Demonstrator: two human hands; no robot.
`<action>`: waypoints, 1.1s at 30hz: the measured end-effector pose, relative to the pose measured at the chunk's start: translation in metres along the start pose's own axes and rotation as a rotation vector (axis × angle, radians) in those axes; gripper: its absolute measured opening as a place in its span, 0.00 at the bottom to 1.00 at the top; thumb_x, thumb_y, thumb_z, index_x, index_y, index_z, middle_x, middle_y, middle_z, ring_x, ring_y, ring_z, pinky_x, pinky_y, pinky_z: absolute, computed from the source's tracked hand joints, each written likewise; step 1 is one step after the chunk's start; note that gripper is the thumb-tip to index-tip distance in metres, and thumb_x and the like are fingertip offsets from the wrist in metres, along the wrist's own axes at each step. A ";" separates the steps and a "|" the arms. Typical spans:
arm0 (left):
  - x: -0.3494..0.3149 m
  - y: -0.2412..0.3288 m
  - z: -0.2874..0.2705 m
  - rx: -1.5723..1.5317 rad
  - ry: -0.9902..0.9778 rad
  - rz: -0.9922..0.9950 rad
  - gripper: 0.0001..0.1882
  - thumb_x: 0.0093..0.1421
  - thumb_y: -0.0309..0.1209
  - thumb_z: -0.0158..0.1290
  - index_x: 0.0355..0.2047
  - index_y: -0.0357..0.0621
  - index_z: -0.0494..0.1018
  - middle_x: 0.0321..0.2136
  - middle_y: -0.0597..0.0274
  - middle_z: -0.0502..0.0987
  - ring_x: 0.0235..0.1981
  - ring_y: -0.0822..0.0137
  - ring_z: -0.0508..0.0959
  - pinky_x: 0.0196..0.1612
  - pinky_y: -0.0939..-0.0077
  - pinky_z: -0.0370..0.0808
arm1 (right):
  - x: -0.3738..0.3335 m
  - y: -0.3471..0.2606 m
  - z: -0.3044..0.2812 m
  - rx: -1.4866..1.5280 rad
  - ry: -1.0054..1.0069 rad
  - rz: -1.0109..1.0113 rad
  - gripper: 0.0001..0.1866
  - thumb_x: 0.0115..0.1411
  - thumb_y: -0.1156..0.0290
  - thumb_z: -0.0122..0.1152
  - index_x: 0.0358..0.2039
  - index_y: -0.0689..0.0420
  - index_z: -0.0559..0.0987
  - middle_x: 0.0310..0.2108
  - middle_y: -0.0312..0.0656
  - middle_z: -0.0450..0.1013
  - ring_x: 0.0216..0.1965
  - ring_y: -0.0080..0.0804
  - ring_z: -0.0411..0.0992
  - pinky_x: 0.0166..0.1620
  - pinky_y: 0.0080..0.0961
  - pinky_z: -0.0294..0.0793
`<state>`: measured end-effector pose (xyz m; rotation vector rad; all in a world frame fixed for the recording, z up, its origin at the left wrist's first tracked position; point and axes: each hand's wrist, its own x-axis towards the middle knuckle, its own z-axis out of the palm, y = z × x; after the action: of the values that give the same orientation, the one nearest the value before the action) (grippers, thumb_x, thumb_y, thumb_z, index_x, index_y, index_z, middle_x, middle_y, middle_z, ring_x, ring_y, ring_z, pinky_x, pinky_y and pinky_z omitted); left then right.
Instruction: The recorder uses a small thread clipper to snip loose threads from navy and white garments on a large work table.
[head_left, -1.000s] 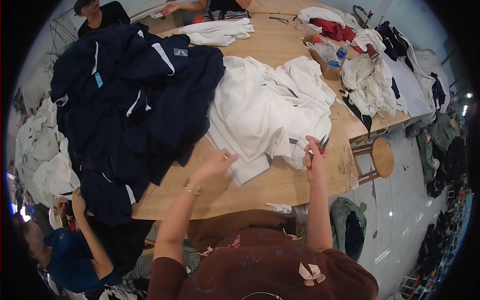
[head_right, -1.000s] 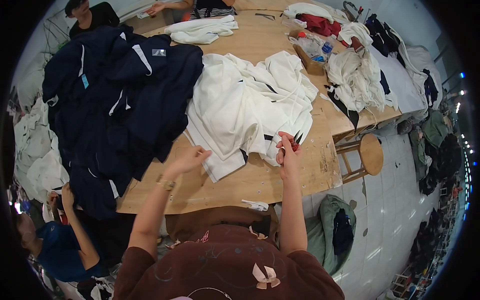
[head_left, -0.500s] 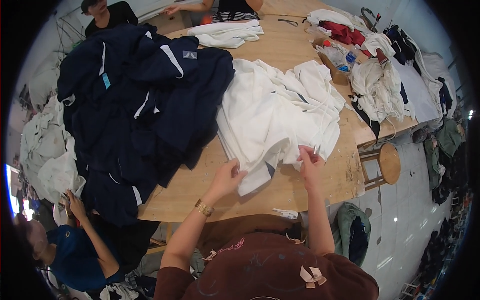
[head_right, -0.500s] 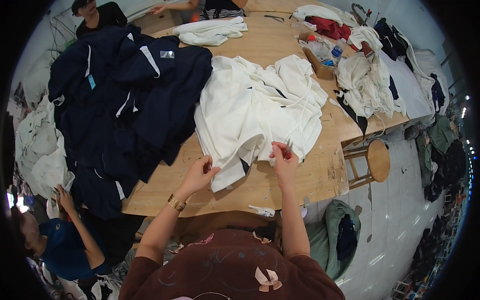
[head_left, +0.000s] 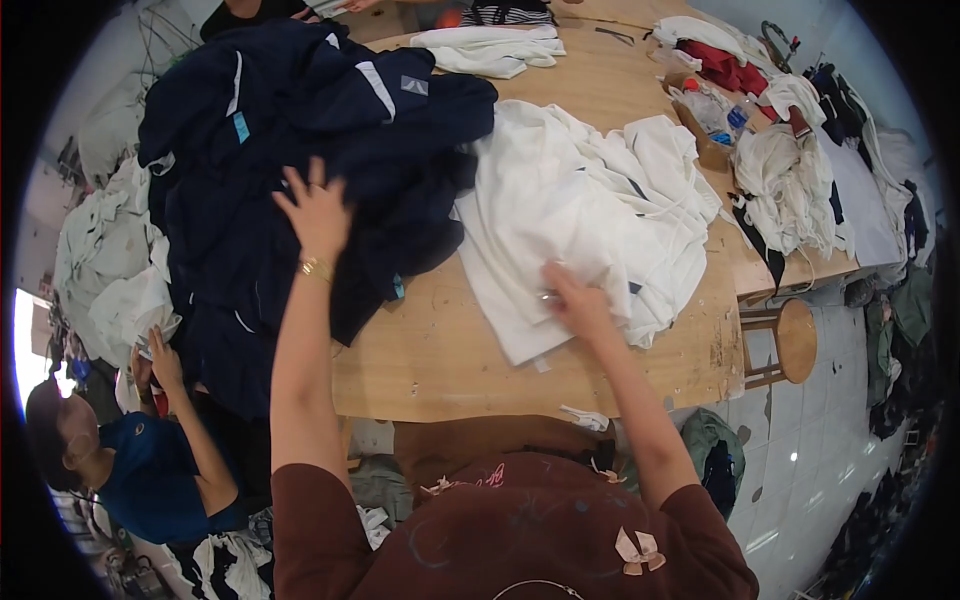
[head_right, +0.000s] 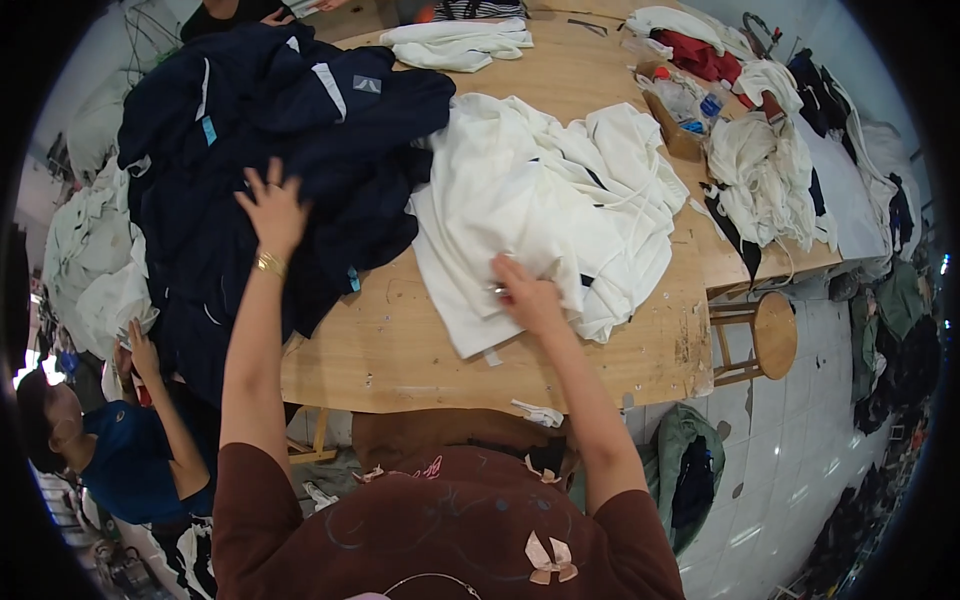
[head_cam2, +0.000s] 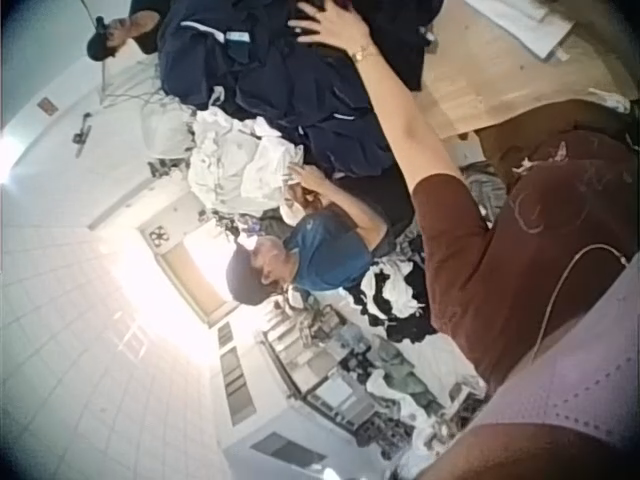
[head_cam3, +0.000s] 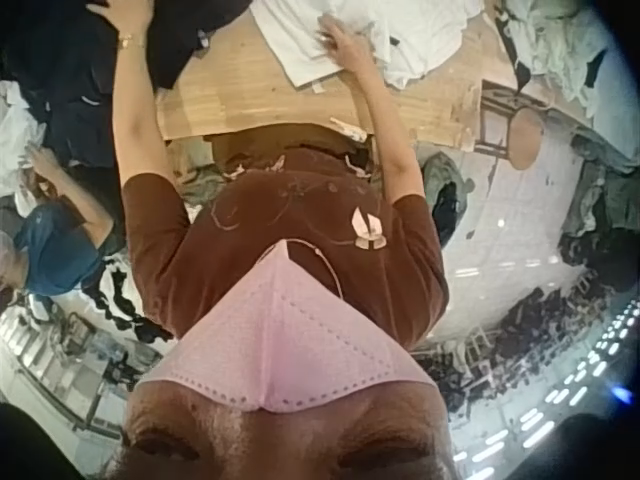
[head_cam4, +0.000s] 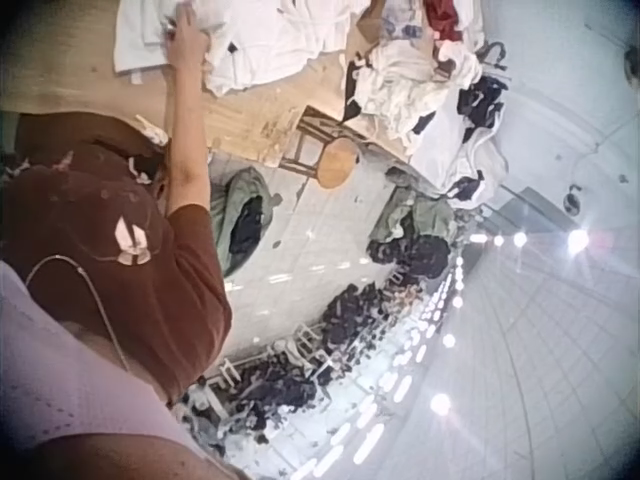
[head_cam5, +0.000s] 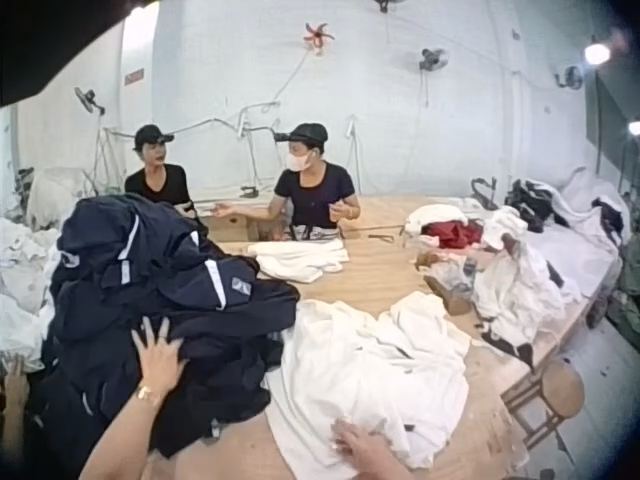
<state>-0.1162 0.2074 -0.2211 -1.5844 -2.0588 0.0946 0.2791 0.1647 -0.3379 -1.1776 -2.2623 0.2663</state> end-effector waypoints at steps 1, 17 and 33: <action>0.013 -0.024 0.003 -0.024 0.039 -0.104 0.27 0.50 0.43 0.56 0.52 0.65 0.65 0.62 0.60 0.53 0.61 0.36 0.47 0.54 0.31 0.50 | -0.002 0.006 -0.002 0.009 -0.007 -0.008 0.24 0.47 0.73 0.62 0.47 0.47 0.73 0.51 0.37 0.68 0.32 0.33 0.76 0.31 0.26 0.75; 0.055 -0.052 0.007 -0.327 -0.242 -0.379 0.32 0.54 0.41 0.53 0.58 0.63 0.55 0.60 0.47 0.54 0.60 0.34 0.50 0.55 0.33 0.50 | -0.007 0.014 -0.001 0.322 0.153 0.323 0.20 0.46 0.85 0.54 0.41 0.55 0.75 0.47 0.39 0.72 0.43 0.35 0.73 0.41 0.23 0.75; -0.032 0.149 0.005 -1.033 -0.564 0.348 0.25 0.54 0.38 0.54 0.45 0.32 0.65 0.32 0.51 0.73 0.31 0.58 0.74 0.39 0.70 0.71 | -0.014 -0.003 0.015 0.167 0.329 0.264 0.20 0.46 0.84 0.55 0.41 0.52 0.75 0.46 0.36 0.73 0.42 0.33 0.74 0.37 0.24 0.75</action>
<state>0.0171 0.2251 -0.2921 -2.7858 -2.3663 -0.5455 0.2750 0.1533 -0.3543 -1.3224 -1.7692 0.3295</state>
